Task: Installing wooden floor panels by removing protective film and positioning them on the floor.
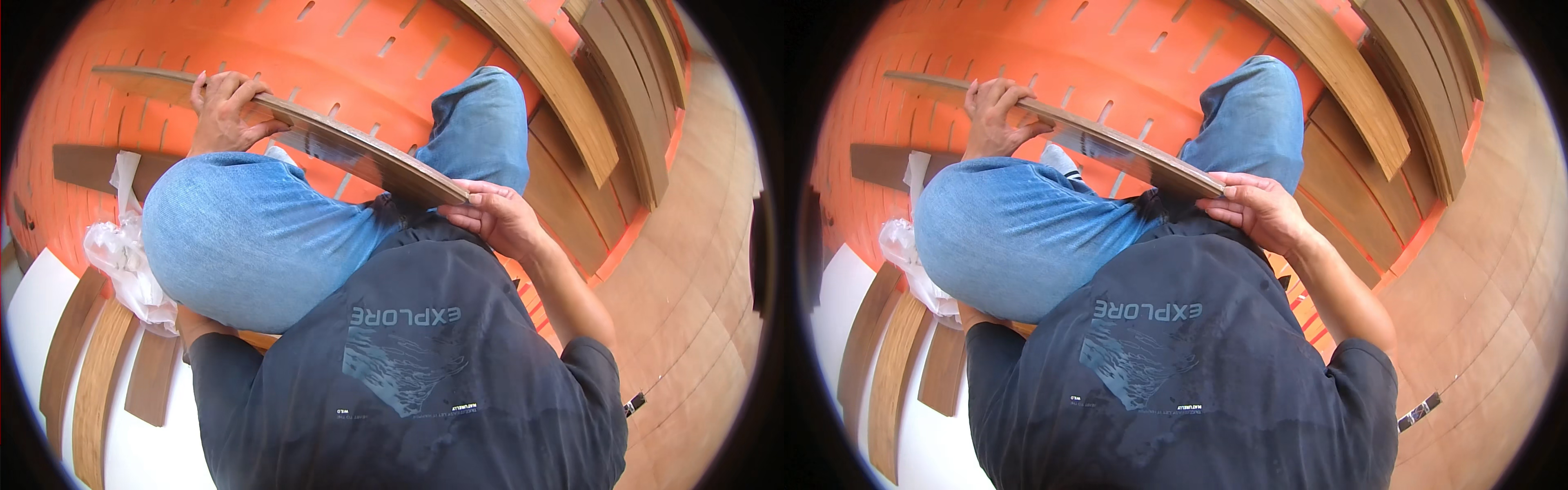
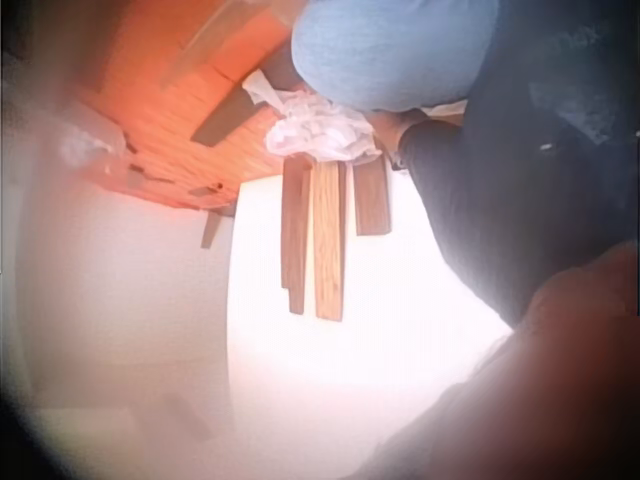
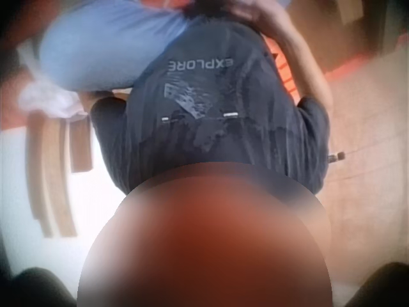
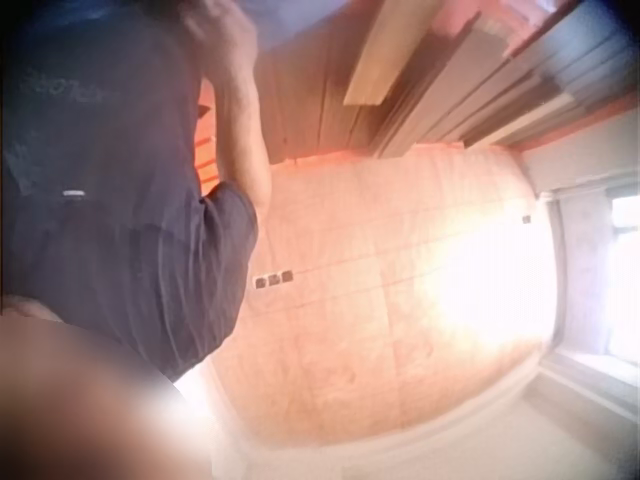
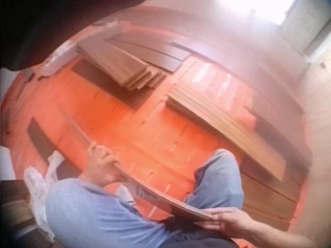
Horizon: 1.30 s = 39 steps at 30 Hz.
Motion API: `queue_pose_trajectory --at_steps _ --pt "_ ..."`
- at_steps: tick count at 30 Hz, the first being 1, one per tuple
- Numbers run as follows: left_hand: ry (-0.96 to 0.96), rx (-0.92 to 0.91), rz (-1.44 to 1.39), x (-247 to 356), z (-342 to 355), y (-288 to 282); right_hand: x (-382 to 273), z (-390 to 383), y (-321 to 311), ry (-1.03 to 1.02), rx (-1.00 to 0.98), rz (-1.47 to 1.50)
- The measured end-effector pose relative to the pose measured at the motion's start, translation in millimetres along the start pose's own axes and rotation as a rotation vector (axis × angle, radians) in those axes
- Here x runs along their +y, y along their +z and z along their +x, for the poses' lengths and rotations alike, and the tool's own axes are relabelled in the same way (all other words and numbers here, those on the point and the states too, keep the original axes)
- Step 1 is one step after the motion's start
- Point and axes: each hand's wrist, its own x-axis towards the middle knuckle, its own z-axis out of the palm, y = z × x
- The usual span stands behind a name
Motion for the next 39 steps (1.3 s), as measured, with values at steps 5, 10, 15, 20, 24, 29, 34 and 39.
queue_pose_trajectory --at_steps 5,10,15,20,24,29,34,39 --pt "0.01 -0.028 0.009 -2 0 -1 -3 2 -1 0.028 0.008 -0.027" --pt "0.014 -0.056 0.041 -3 -1 0 -5 4 0 0.061 0.025 -0.025" --pt "0.004 -0.072 0.042 -3 -2 0 -7 4 2 0.078 0.044 -0.038" --pt "0.003 -0.054 0.033 -2 -1 2 -9 3 2 0.074 0.07 -0.09" --pt "-0.02 -0.059 0.025 0 -2 -2 -10 1 -1 0.045 0.005 -0.091" --pt "-0.019 -0.057 0.02 -1 2 1 -16 3 1 0.053 0.018 -0.148" --pt "0.006 -0.023 0.014 -4 6 8 -28 3 16 0.075 0.155 -0.367" --pt "-0.025 -0.086 -0.007 2 15 -1 -43 -6 23 -0.106 0.311 -0.902"
